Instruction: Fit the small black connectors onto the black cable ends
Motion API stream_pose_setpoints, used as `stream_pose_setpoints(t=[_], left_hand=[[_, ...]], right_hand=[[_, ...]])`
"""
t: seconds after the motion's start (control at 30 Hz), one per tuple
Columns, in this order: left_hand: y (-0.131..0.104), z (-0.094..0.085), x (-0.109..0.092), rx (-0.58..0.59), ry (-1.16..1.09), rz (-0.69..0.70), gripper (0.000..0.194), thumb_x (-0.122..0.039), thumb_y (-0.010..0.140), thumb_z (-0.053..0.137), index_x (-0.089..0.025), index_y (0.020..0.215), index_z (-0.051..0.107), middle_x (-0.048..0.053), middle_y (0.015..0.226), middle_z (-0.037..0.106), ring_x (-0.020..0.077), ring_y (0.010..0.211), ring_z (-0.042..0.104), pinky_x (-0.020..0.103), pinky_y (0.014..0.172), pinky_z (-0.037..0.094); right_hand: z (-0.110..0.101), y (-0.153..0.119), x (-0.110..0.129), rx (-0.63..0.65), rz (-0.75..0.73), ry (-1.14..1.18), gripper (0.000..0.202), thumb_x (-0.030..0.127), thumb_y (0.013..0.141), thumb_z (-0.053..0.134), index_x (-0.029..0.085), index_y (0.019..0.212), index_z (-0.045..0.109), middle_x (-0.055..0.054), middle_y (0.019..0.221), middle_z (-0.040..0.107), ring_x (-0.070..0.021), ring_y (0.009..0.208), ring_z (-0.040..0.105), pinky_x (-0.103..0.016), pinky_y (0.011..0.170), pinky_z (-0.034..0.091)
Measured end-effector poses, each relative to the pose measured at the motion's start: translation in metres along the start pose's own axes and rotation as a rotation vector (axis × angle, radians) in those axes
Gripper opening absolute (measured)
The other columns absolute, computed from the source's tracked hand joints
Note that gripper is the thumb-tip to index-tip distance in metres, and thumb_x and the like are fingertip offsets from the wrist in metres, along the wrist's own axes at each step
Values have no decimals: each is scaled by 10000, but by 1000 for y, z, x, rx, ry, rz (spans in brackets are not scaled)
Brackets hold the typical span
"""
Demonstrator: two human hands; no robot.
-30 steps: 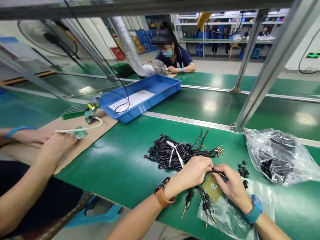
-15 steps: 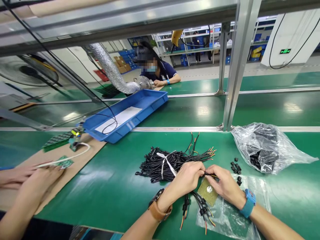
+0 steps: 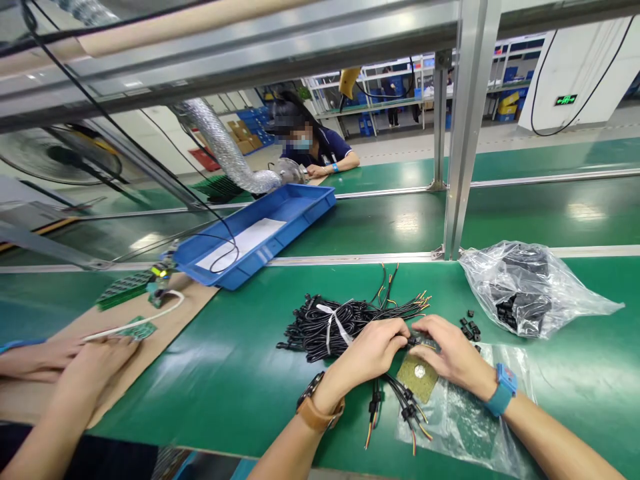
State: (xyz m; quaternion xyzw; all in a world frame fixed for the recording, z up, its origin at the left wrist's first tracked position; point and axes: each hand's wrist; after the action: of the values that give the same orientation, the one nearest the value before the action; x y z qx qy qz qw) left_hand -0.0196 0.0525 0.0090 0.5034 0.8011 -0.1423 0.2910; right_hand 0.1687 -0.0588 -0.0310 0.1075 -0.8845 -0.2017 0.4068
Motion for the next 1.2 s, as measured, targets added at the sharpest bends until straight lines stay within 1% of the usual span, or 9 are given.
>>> stream_pose_setpoints(t=[0.07,0.17,0.23,0.37,0.47,0.6,0.73,0.9,1.2], left_hand=[[-3,-10,-1,100,-63,13,132,-173,931,557,-184,1038,632,25,938,731,183,888,670,270,818,456],[-5,-21,-2,260,-141,26,390,-245,897,642,-182,1273,559,7,950,759,175,900,692,271,868,472],[-4,-23,-3,288,-127,22,434,-262,892,656,-177,1304,552,10,951,767,172,897,700,265,865,474],[-2,-18,-8,242,58,-33,248,-241,899,637,-180,1138,654,25,870,766,199,875,712,268,799,467],[-7,-13,-14,216,284,-78,97,-201,904,604,-186,965,677,46,818,744,227,818,714,280,720,457],[-15,-2,-23,176,493,-147,114,-141,926,534,-167,893,640,89,770,704,252,751,695,307,686,462],[-13,15,-30,97,545,-174,120,-93,918,504,-127,956,612,149,943,688,280,913,669,363,796,491],[-10,30,-29,7,573,-174,117,-95,882,558,-88,986,612,189,1065,650,324,1058,609,444,924,490],[-18,46,-14,-94,497,-127,221,-190,912,572,-158,1128,599,149,1254,606,298,1237,541,446,1081,422]], right_hand=[[-18,1,-5,-94,3,-81,277,370,972,614,191,1183,622,-113,1058,704,-226,934,677,-363,820,577],[-46,-1,-19,-255,41,-199,236,360,994,557,187,1134,636,-102,1003,710,-223,866,684,-367,790,575],[-59,-2,-28,-311,44,-263,216,352,1004,532,192,1095,644,-95,984,715,-225,861,689,-366,794,568],[-69,-3,-35,-194,34,-347,240,354,1029,485,188,1094,646,-94,969,713,-227,856,694,-368,795,567],[-67,-5,-32,-24,14,-396,288,378,1037,465,173,1141,638,-116,1048,695,-244,940,685,-402,855,573],[-56,-18,-34,106,16,-556,527,534,968,554,125,1299,586,-206,1319,592,-335,1218,587,-483,1023,510],[-36,-35,-50,87,127,-786,773,646,902,575,41,1381,532,-305,1384,529,-438,1334,477,-548,1046,464],[-18,-40,-61,72,192,-922,673,538,991,440,13,1406,505,-320,1419,501,-440,1340,467,-548,1036,442],[-20,-32,-61,96,203,-941,680,506,1007,409,-18,1434,482,-318,1423,492,-439,1361,427,-505,1049,415]])
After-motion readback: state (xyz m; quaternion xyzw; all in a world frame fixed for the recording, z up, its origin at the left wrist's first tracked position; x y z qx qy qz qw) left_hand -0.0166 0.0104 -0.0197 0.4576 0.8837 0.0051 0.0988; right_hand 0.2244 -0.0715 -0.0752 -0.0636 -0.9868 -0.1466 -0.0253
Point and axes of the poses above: each hand's wrist, its own y-axis towards the middle knuckle, its own z-axis out of the palm, x = y × z
